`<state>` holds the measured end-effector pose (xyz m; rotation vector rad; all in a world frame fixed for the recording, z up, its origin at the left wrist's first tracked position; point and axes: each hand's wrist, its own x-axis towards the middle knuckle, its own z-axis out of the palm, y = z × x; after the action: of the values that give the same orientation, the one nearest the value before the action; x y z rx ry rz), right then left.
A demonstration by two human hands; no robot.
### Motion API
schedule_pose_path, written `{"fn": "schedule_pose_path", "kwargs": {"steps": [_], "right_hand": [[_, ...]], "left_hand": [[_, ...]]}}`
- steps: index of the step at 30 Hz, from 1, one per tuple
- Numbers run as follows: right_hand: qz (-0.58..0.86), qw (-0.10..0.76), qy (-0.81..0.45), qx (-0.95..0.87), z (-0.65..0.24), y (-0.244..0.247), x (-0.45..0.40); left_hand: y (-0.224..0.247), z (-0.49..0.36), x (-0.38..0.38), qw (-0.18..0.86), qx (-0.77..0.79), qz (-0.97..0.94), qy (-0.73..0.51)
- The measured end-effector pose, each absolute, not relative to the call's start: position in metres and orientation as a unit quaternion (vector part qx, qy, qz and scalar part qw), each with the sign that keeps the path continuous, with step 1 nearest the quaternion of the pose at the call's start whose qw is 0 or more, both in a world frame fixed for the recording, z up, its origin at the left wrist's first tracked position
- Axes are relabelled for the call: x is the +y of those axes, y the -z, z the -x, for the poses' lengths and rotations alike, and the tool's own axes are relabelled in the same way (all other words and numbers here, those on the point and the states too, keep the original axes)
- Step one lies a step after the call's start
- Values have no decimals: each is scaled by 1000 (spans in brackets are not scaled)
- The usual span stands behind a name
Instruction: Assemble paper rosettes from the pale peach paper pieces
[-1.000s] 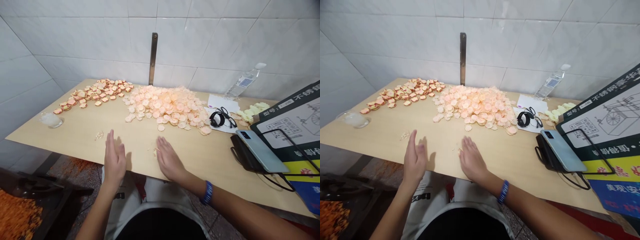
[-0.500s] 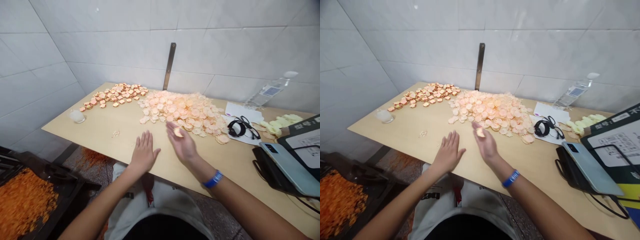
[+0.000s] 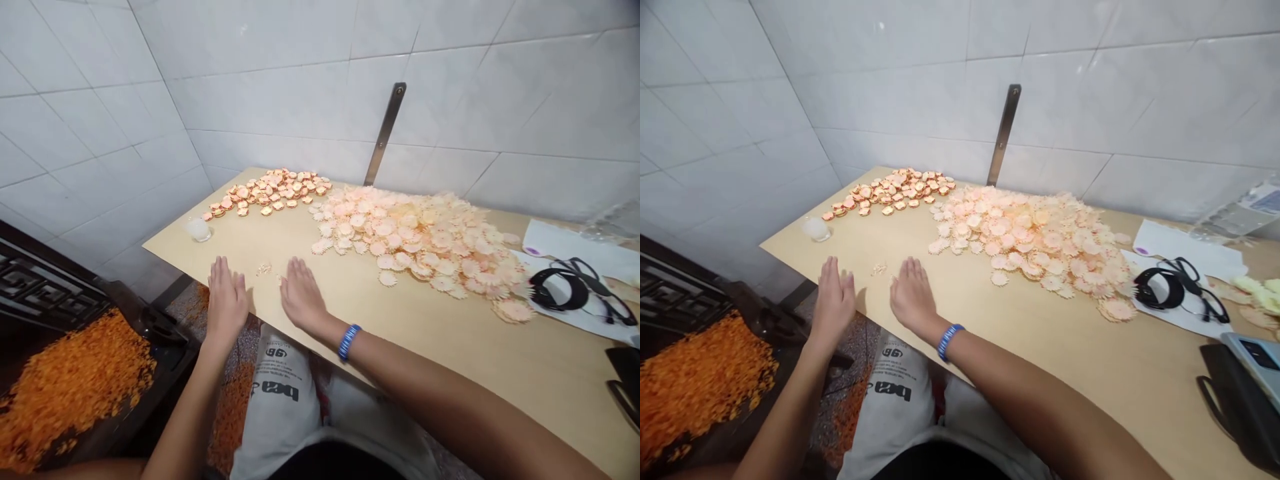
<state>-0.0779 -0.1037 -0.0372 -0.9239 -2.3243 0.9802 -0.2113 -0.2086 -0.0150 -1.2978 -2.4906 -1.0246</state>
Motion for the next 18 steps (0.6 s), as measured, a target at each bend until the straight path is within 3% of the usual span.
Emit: {"fn": "schedule_pose_path", "kwargs": {"steps": [5, 10, 13, 15, 18], "right_hand": [[375, 344, -533, -676, 143, 26, -85], [287, 426, -557, -652, 93, 28, -54], [329, 366, -514, -703, 69, 30, -37], [338, 302, -470, -758, 75, 29, -34], [267, 248, -436, -823, 108, 27, -43]], "left_hand": [[31, 235, -197, -36, -845, 474, 244], [15, 232, -150, -148, -743, 606, 244], [12, 229, -149, -238, -684, 611, 318], [14, 236, -161, -216, -704, 574, 358], [21, 248, -187, -155, -769, 534, 315]]}}
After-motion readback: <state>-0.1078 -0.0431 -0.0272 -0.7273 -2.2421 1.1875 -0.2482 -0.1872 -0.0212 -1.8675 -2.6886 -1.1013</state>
